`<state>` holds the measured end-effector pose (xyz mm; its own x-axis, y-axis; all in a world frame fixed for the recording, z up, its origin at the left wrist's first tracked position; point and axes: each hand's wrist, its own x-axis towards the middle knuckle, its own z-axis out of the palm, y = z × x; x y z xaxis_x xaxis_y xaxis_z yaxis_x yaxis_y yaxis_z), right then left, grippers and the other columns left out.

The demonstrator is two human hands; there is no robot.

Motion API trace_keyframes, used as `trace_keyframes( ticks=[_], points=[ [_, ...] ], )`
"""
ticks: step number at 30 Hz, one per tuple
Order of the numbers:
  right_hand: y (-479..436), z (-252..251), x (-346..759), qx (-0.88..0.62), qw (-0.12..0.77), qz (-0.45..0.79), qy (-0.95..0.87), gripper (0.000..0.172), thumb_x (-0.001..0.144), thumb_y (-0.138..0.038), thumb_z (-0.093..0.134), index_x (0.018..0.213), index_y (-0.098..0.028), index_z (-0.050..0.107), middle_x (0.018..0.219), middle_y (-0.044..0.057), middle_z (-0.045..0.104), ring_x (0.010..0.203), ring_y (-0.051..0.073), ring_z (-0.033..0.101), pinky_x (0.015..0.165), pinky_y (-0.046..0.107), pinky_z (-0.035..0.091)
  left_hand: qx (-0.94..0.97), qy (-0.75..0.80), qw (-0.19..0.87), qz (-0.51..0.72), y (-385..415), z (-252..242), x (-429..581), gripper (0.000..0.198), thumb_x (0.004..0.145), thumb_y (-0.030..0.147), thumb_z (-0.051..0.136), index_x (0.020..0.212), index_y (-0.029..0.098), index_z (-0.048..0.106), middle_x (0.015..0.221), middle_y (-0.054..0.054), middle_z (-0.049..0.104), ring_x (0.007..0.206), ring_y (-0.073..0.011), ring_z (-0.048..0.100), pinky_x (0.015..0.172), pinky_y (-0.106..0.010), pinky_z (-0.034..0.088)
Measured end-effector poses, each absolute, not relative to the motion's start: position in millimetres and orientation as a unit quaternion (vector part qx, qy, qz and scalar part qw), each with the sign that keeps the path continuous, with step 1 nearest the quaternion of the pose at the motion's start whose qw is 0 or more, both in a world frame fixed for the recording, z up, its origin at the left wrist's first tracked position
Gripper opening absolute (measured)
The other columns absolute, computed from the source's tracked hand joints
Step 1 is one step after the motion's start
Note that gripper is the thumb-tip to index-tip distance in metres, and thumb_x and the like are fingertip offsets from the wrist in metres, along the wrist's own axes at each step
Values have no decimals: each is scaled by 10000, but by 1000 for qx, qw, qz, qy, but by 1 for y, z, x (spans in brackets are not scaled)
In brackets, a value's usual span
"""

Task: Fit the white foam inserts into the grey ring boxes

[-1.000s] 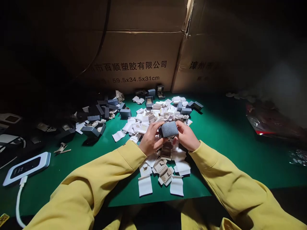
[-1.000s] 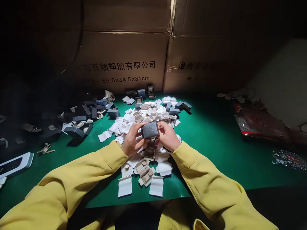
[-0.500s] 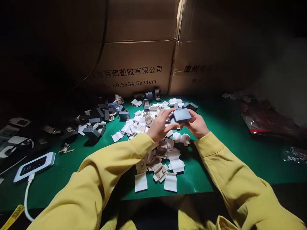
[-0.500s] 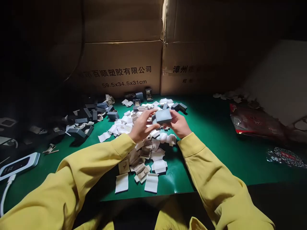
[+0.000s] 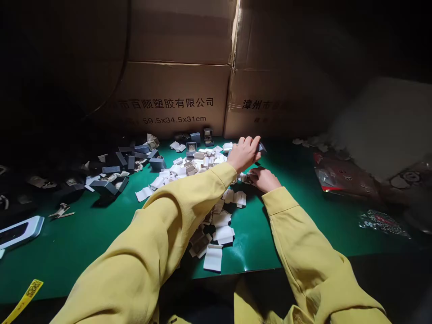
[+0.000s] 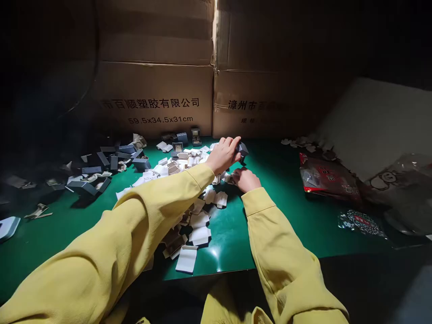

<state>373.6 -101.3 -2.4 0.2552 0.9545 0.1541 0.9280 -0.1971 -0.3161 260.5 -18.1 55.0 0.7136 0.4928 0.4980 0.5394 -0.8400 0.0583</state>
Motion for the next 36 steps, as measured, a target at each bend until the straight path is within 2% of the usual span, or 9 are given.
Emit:
trace_keyframes(
  ticks=[4,8,13,15,17,21,25,28,36],
  points=[
    [-102,0,365,-766,114,45,-631,343,846,-511,455,1065,-308,623,1069,35,632,910,207,598,608,264,408,-929,-322,32,-176,3,40,274,437,892,394,384,1291,218,395,1111,-126,497,992,-264,487,790,-389,409],
    [-100,1,360,-728,82,25,-680,377,888,-514,393,1041,-264,631,1036,45,636,966,204,552,690,271,413,-940,-327,10,-96,14,26,281,430,812,434,524,1184,220,517,1184,-147,466,1013,-307,491,804,-449,400],
    [-99,-4,356,-702,84,-14,-707,321,910,-410,412,1096,-244,614,1110,57,620,988,199,523,791,283,404,-956,-273,14,-102,11,38,271,615,777,437,572,1337,273,377,1386,-131,343,1217,-316,342,916,-483,350],
    [-99,-6,355,-705,86,-21,-704,322,907,-398,419,1116,-236,605,1116,61,619,982,198,523,784,284,400,-963,-256,17,-89,10,52,254,574,813,444,512,1344,273,374,1427,-116,305,1258,-301,303,965,-502,314],
    [-101,-6,354,-707,90,-29,-701,329,904,-409,421,1116,-234,603,1116,57,622,983,202,525,768,291,393,-966,-254,24,-38,11,66,225,494,840,465,449,1292,264,447,1404,-107,348,1253,-301,313,995,-542,268],
    [-104,-5,350,-700,100,-51,-705,316,909,-408,406,1069,-245,623,1098,45,639,992,209,531,743,305,370,-956,-291,32,-5,14,69,142,434,785,483,530,1133,230,587,1309,-110,456,1214,-339,351,1004,-586,218],
    [-106,-6,340,-678,116,-64,-724,296,904,-384,416,1014,-240,649,1049,54,661,945,212,551,740,318,366,-909,-412,-4,-55,7,38,70,423,842,453,446,1193,234,537,1265,-139,477,1136,-341,433,929,-556,334],
    [-106,-8,333,-658,142,-68,-737,292,899,-380,423,1006,-236,653,1044,63,665,938,216,559,754,327,372,-903,-418,-34,-93,2,15,47,475,849,459,430,1263,229,466,1185,-120,523,1094,-284,484,892,-428,408],
    [-102,-12,332,-624,231,-49,-745,330,903,-399,415,1067,-224,641,1093,71,652,972,209,576,838,340,405,-854,-413,-104,-298,0,-2,40,480,832,491,470,1195,178,483,1146,-99,569,1046,-234,518,906,-355,418]
  ],
)
